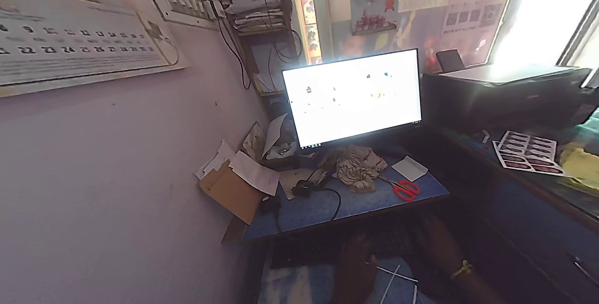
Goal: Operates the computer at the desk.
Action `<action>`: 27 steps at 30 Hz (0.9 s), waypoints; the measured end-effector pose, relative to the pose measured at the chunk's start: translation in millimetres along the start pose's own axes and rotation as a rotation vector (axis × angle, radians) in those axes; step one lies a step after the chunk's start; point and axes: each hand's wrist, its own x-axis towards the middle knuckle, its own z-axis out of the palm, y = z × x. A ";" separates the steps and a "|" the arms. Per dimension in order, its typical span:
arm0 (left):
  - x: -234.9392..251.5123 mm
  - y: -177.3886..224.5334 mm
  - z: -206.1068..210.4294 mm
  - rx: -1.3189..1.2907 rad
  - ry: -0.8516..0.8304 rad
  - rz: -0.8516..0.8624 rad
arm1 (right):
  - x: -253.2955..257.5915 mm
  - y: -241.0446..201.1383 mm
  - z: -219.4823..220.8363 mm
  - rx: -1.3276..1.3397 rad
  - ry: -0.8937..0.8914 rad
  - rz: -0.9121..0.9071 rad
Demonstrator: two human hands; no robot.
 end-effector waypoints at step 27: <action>-5.6 -2.8 2.9 0.047 0.249 0.120 | 1.2 1.9 2.9 0.014 0.013 -0.023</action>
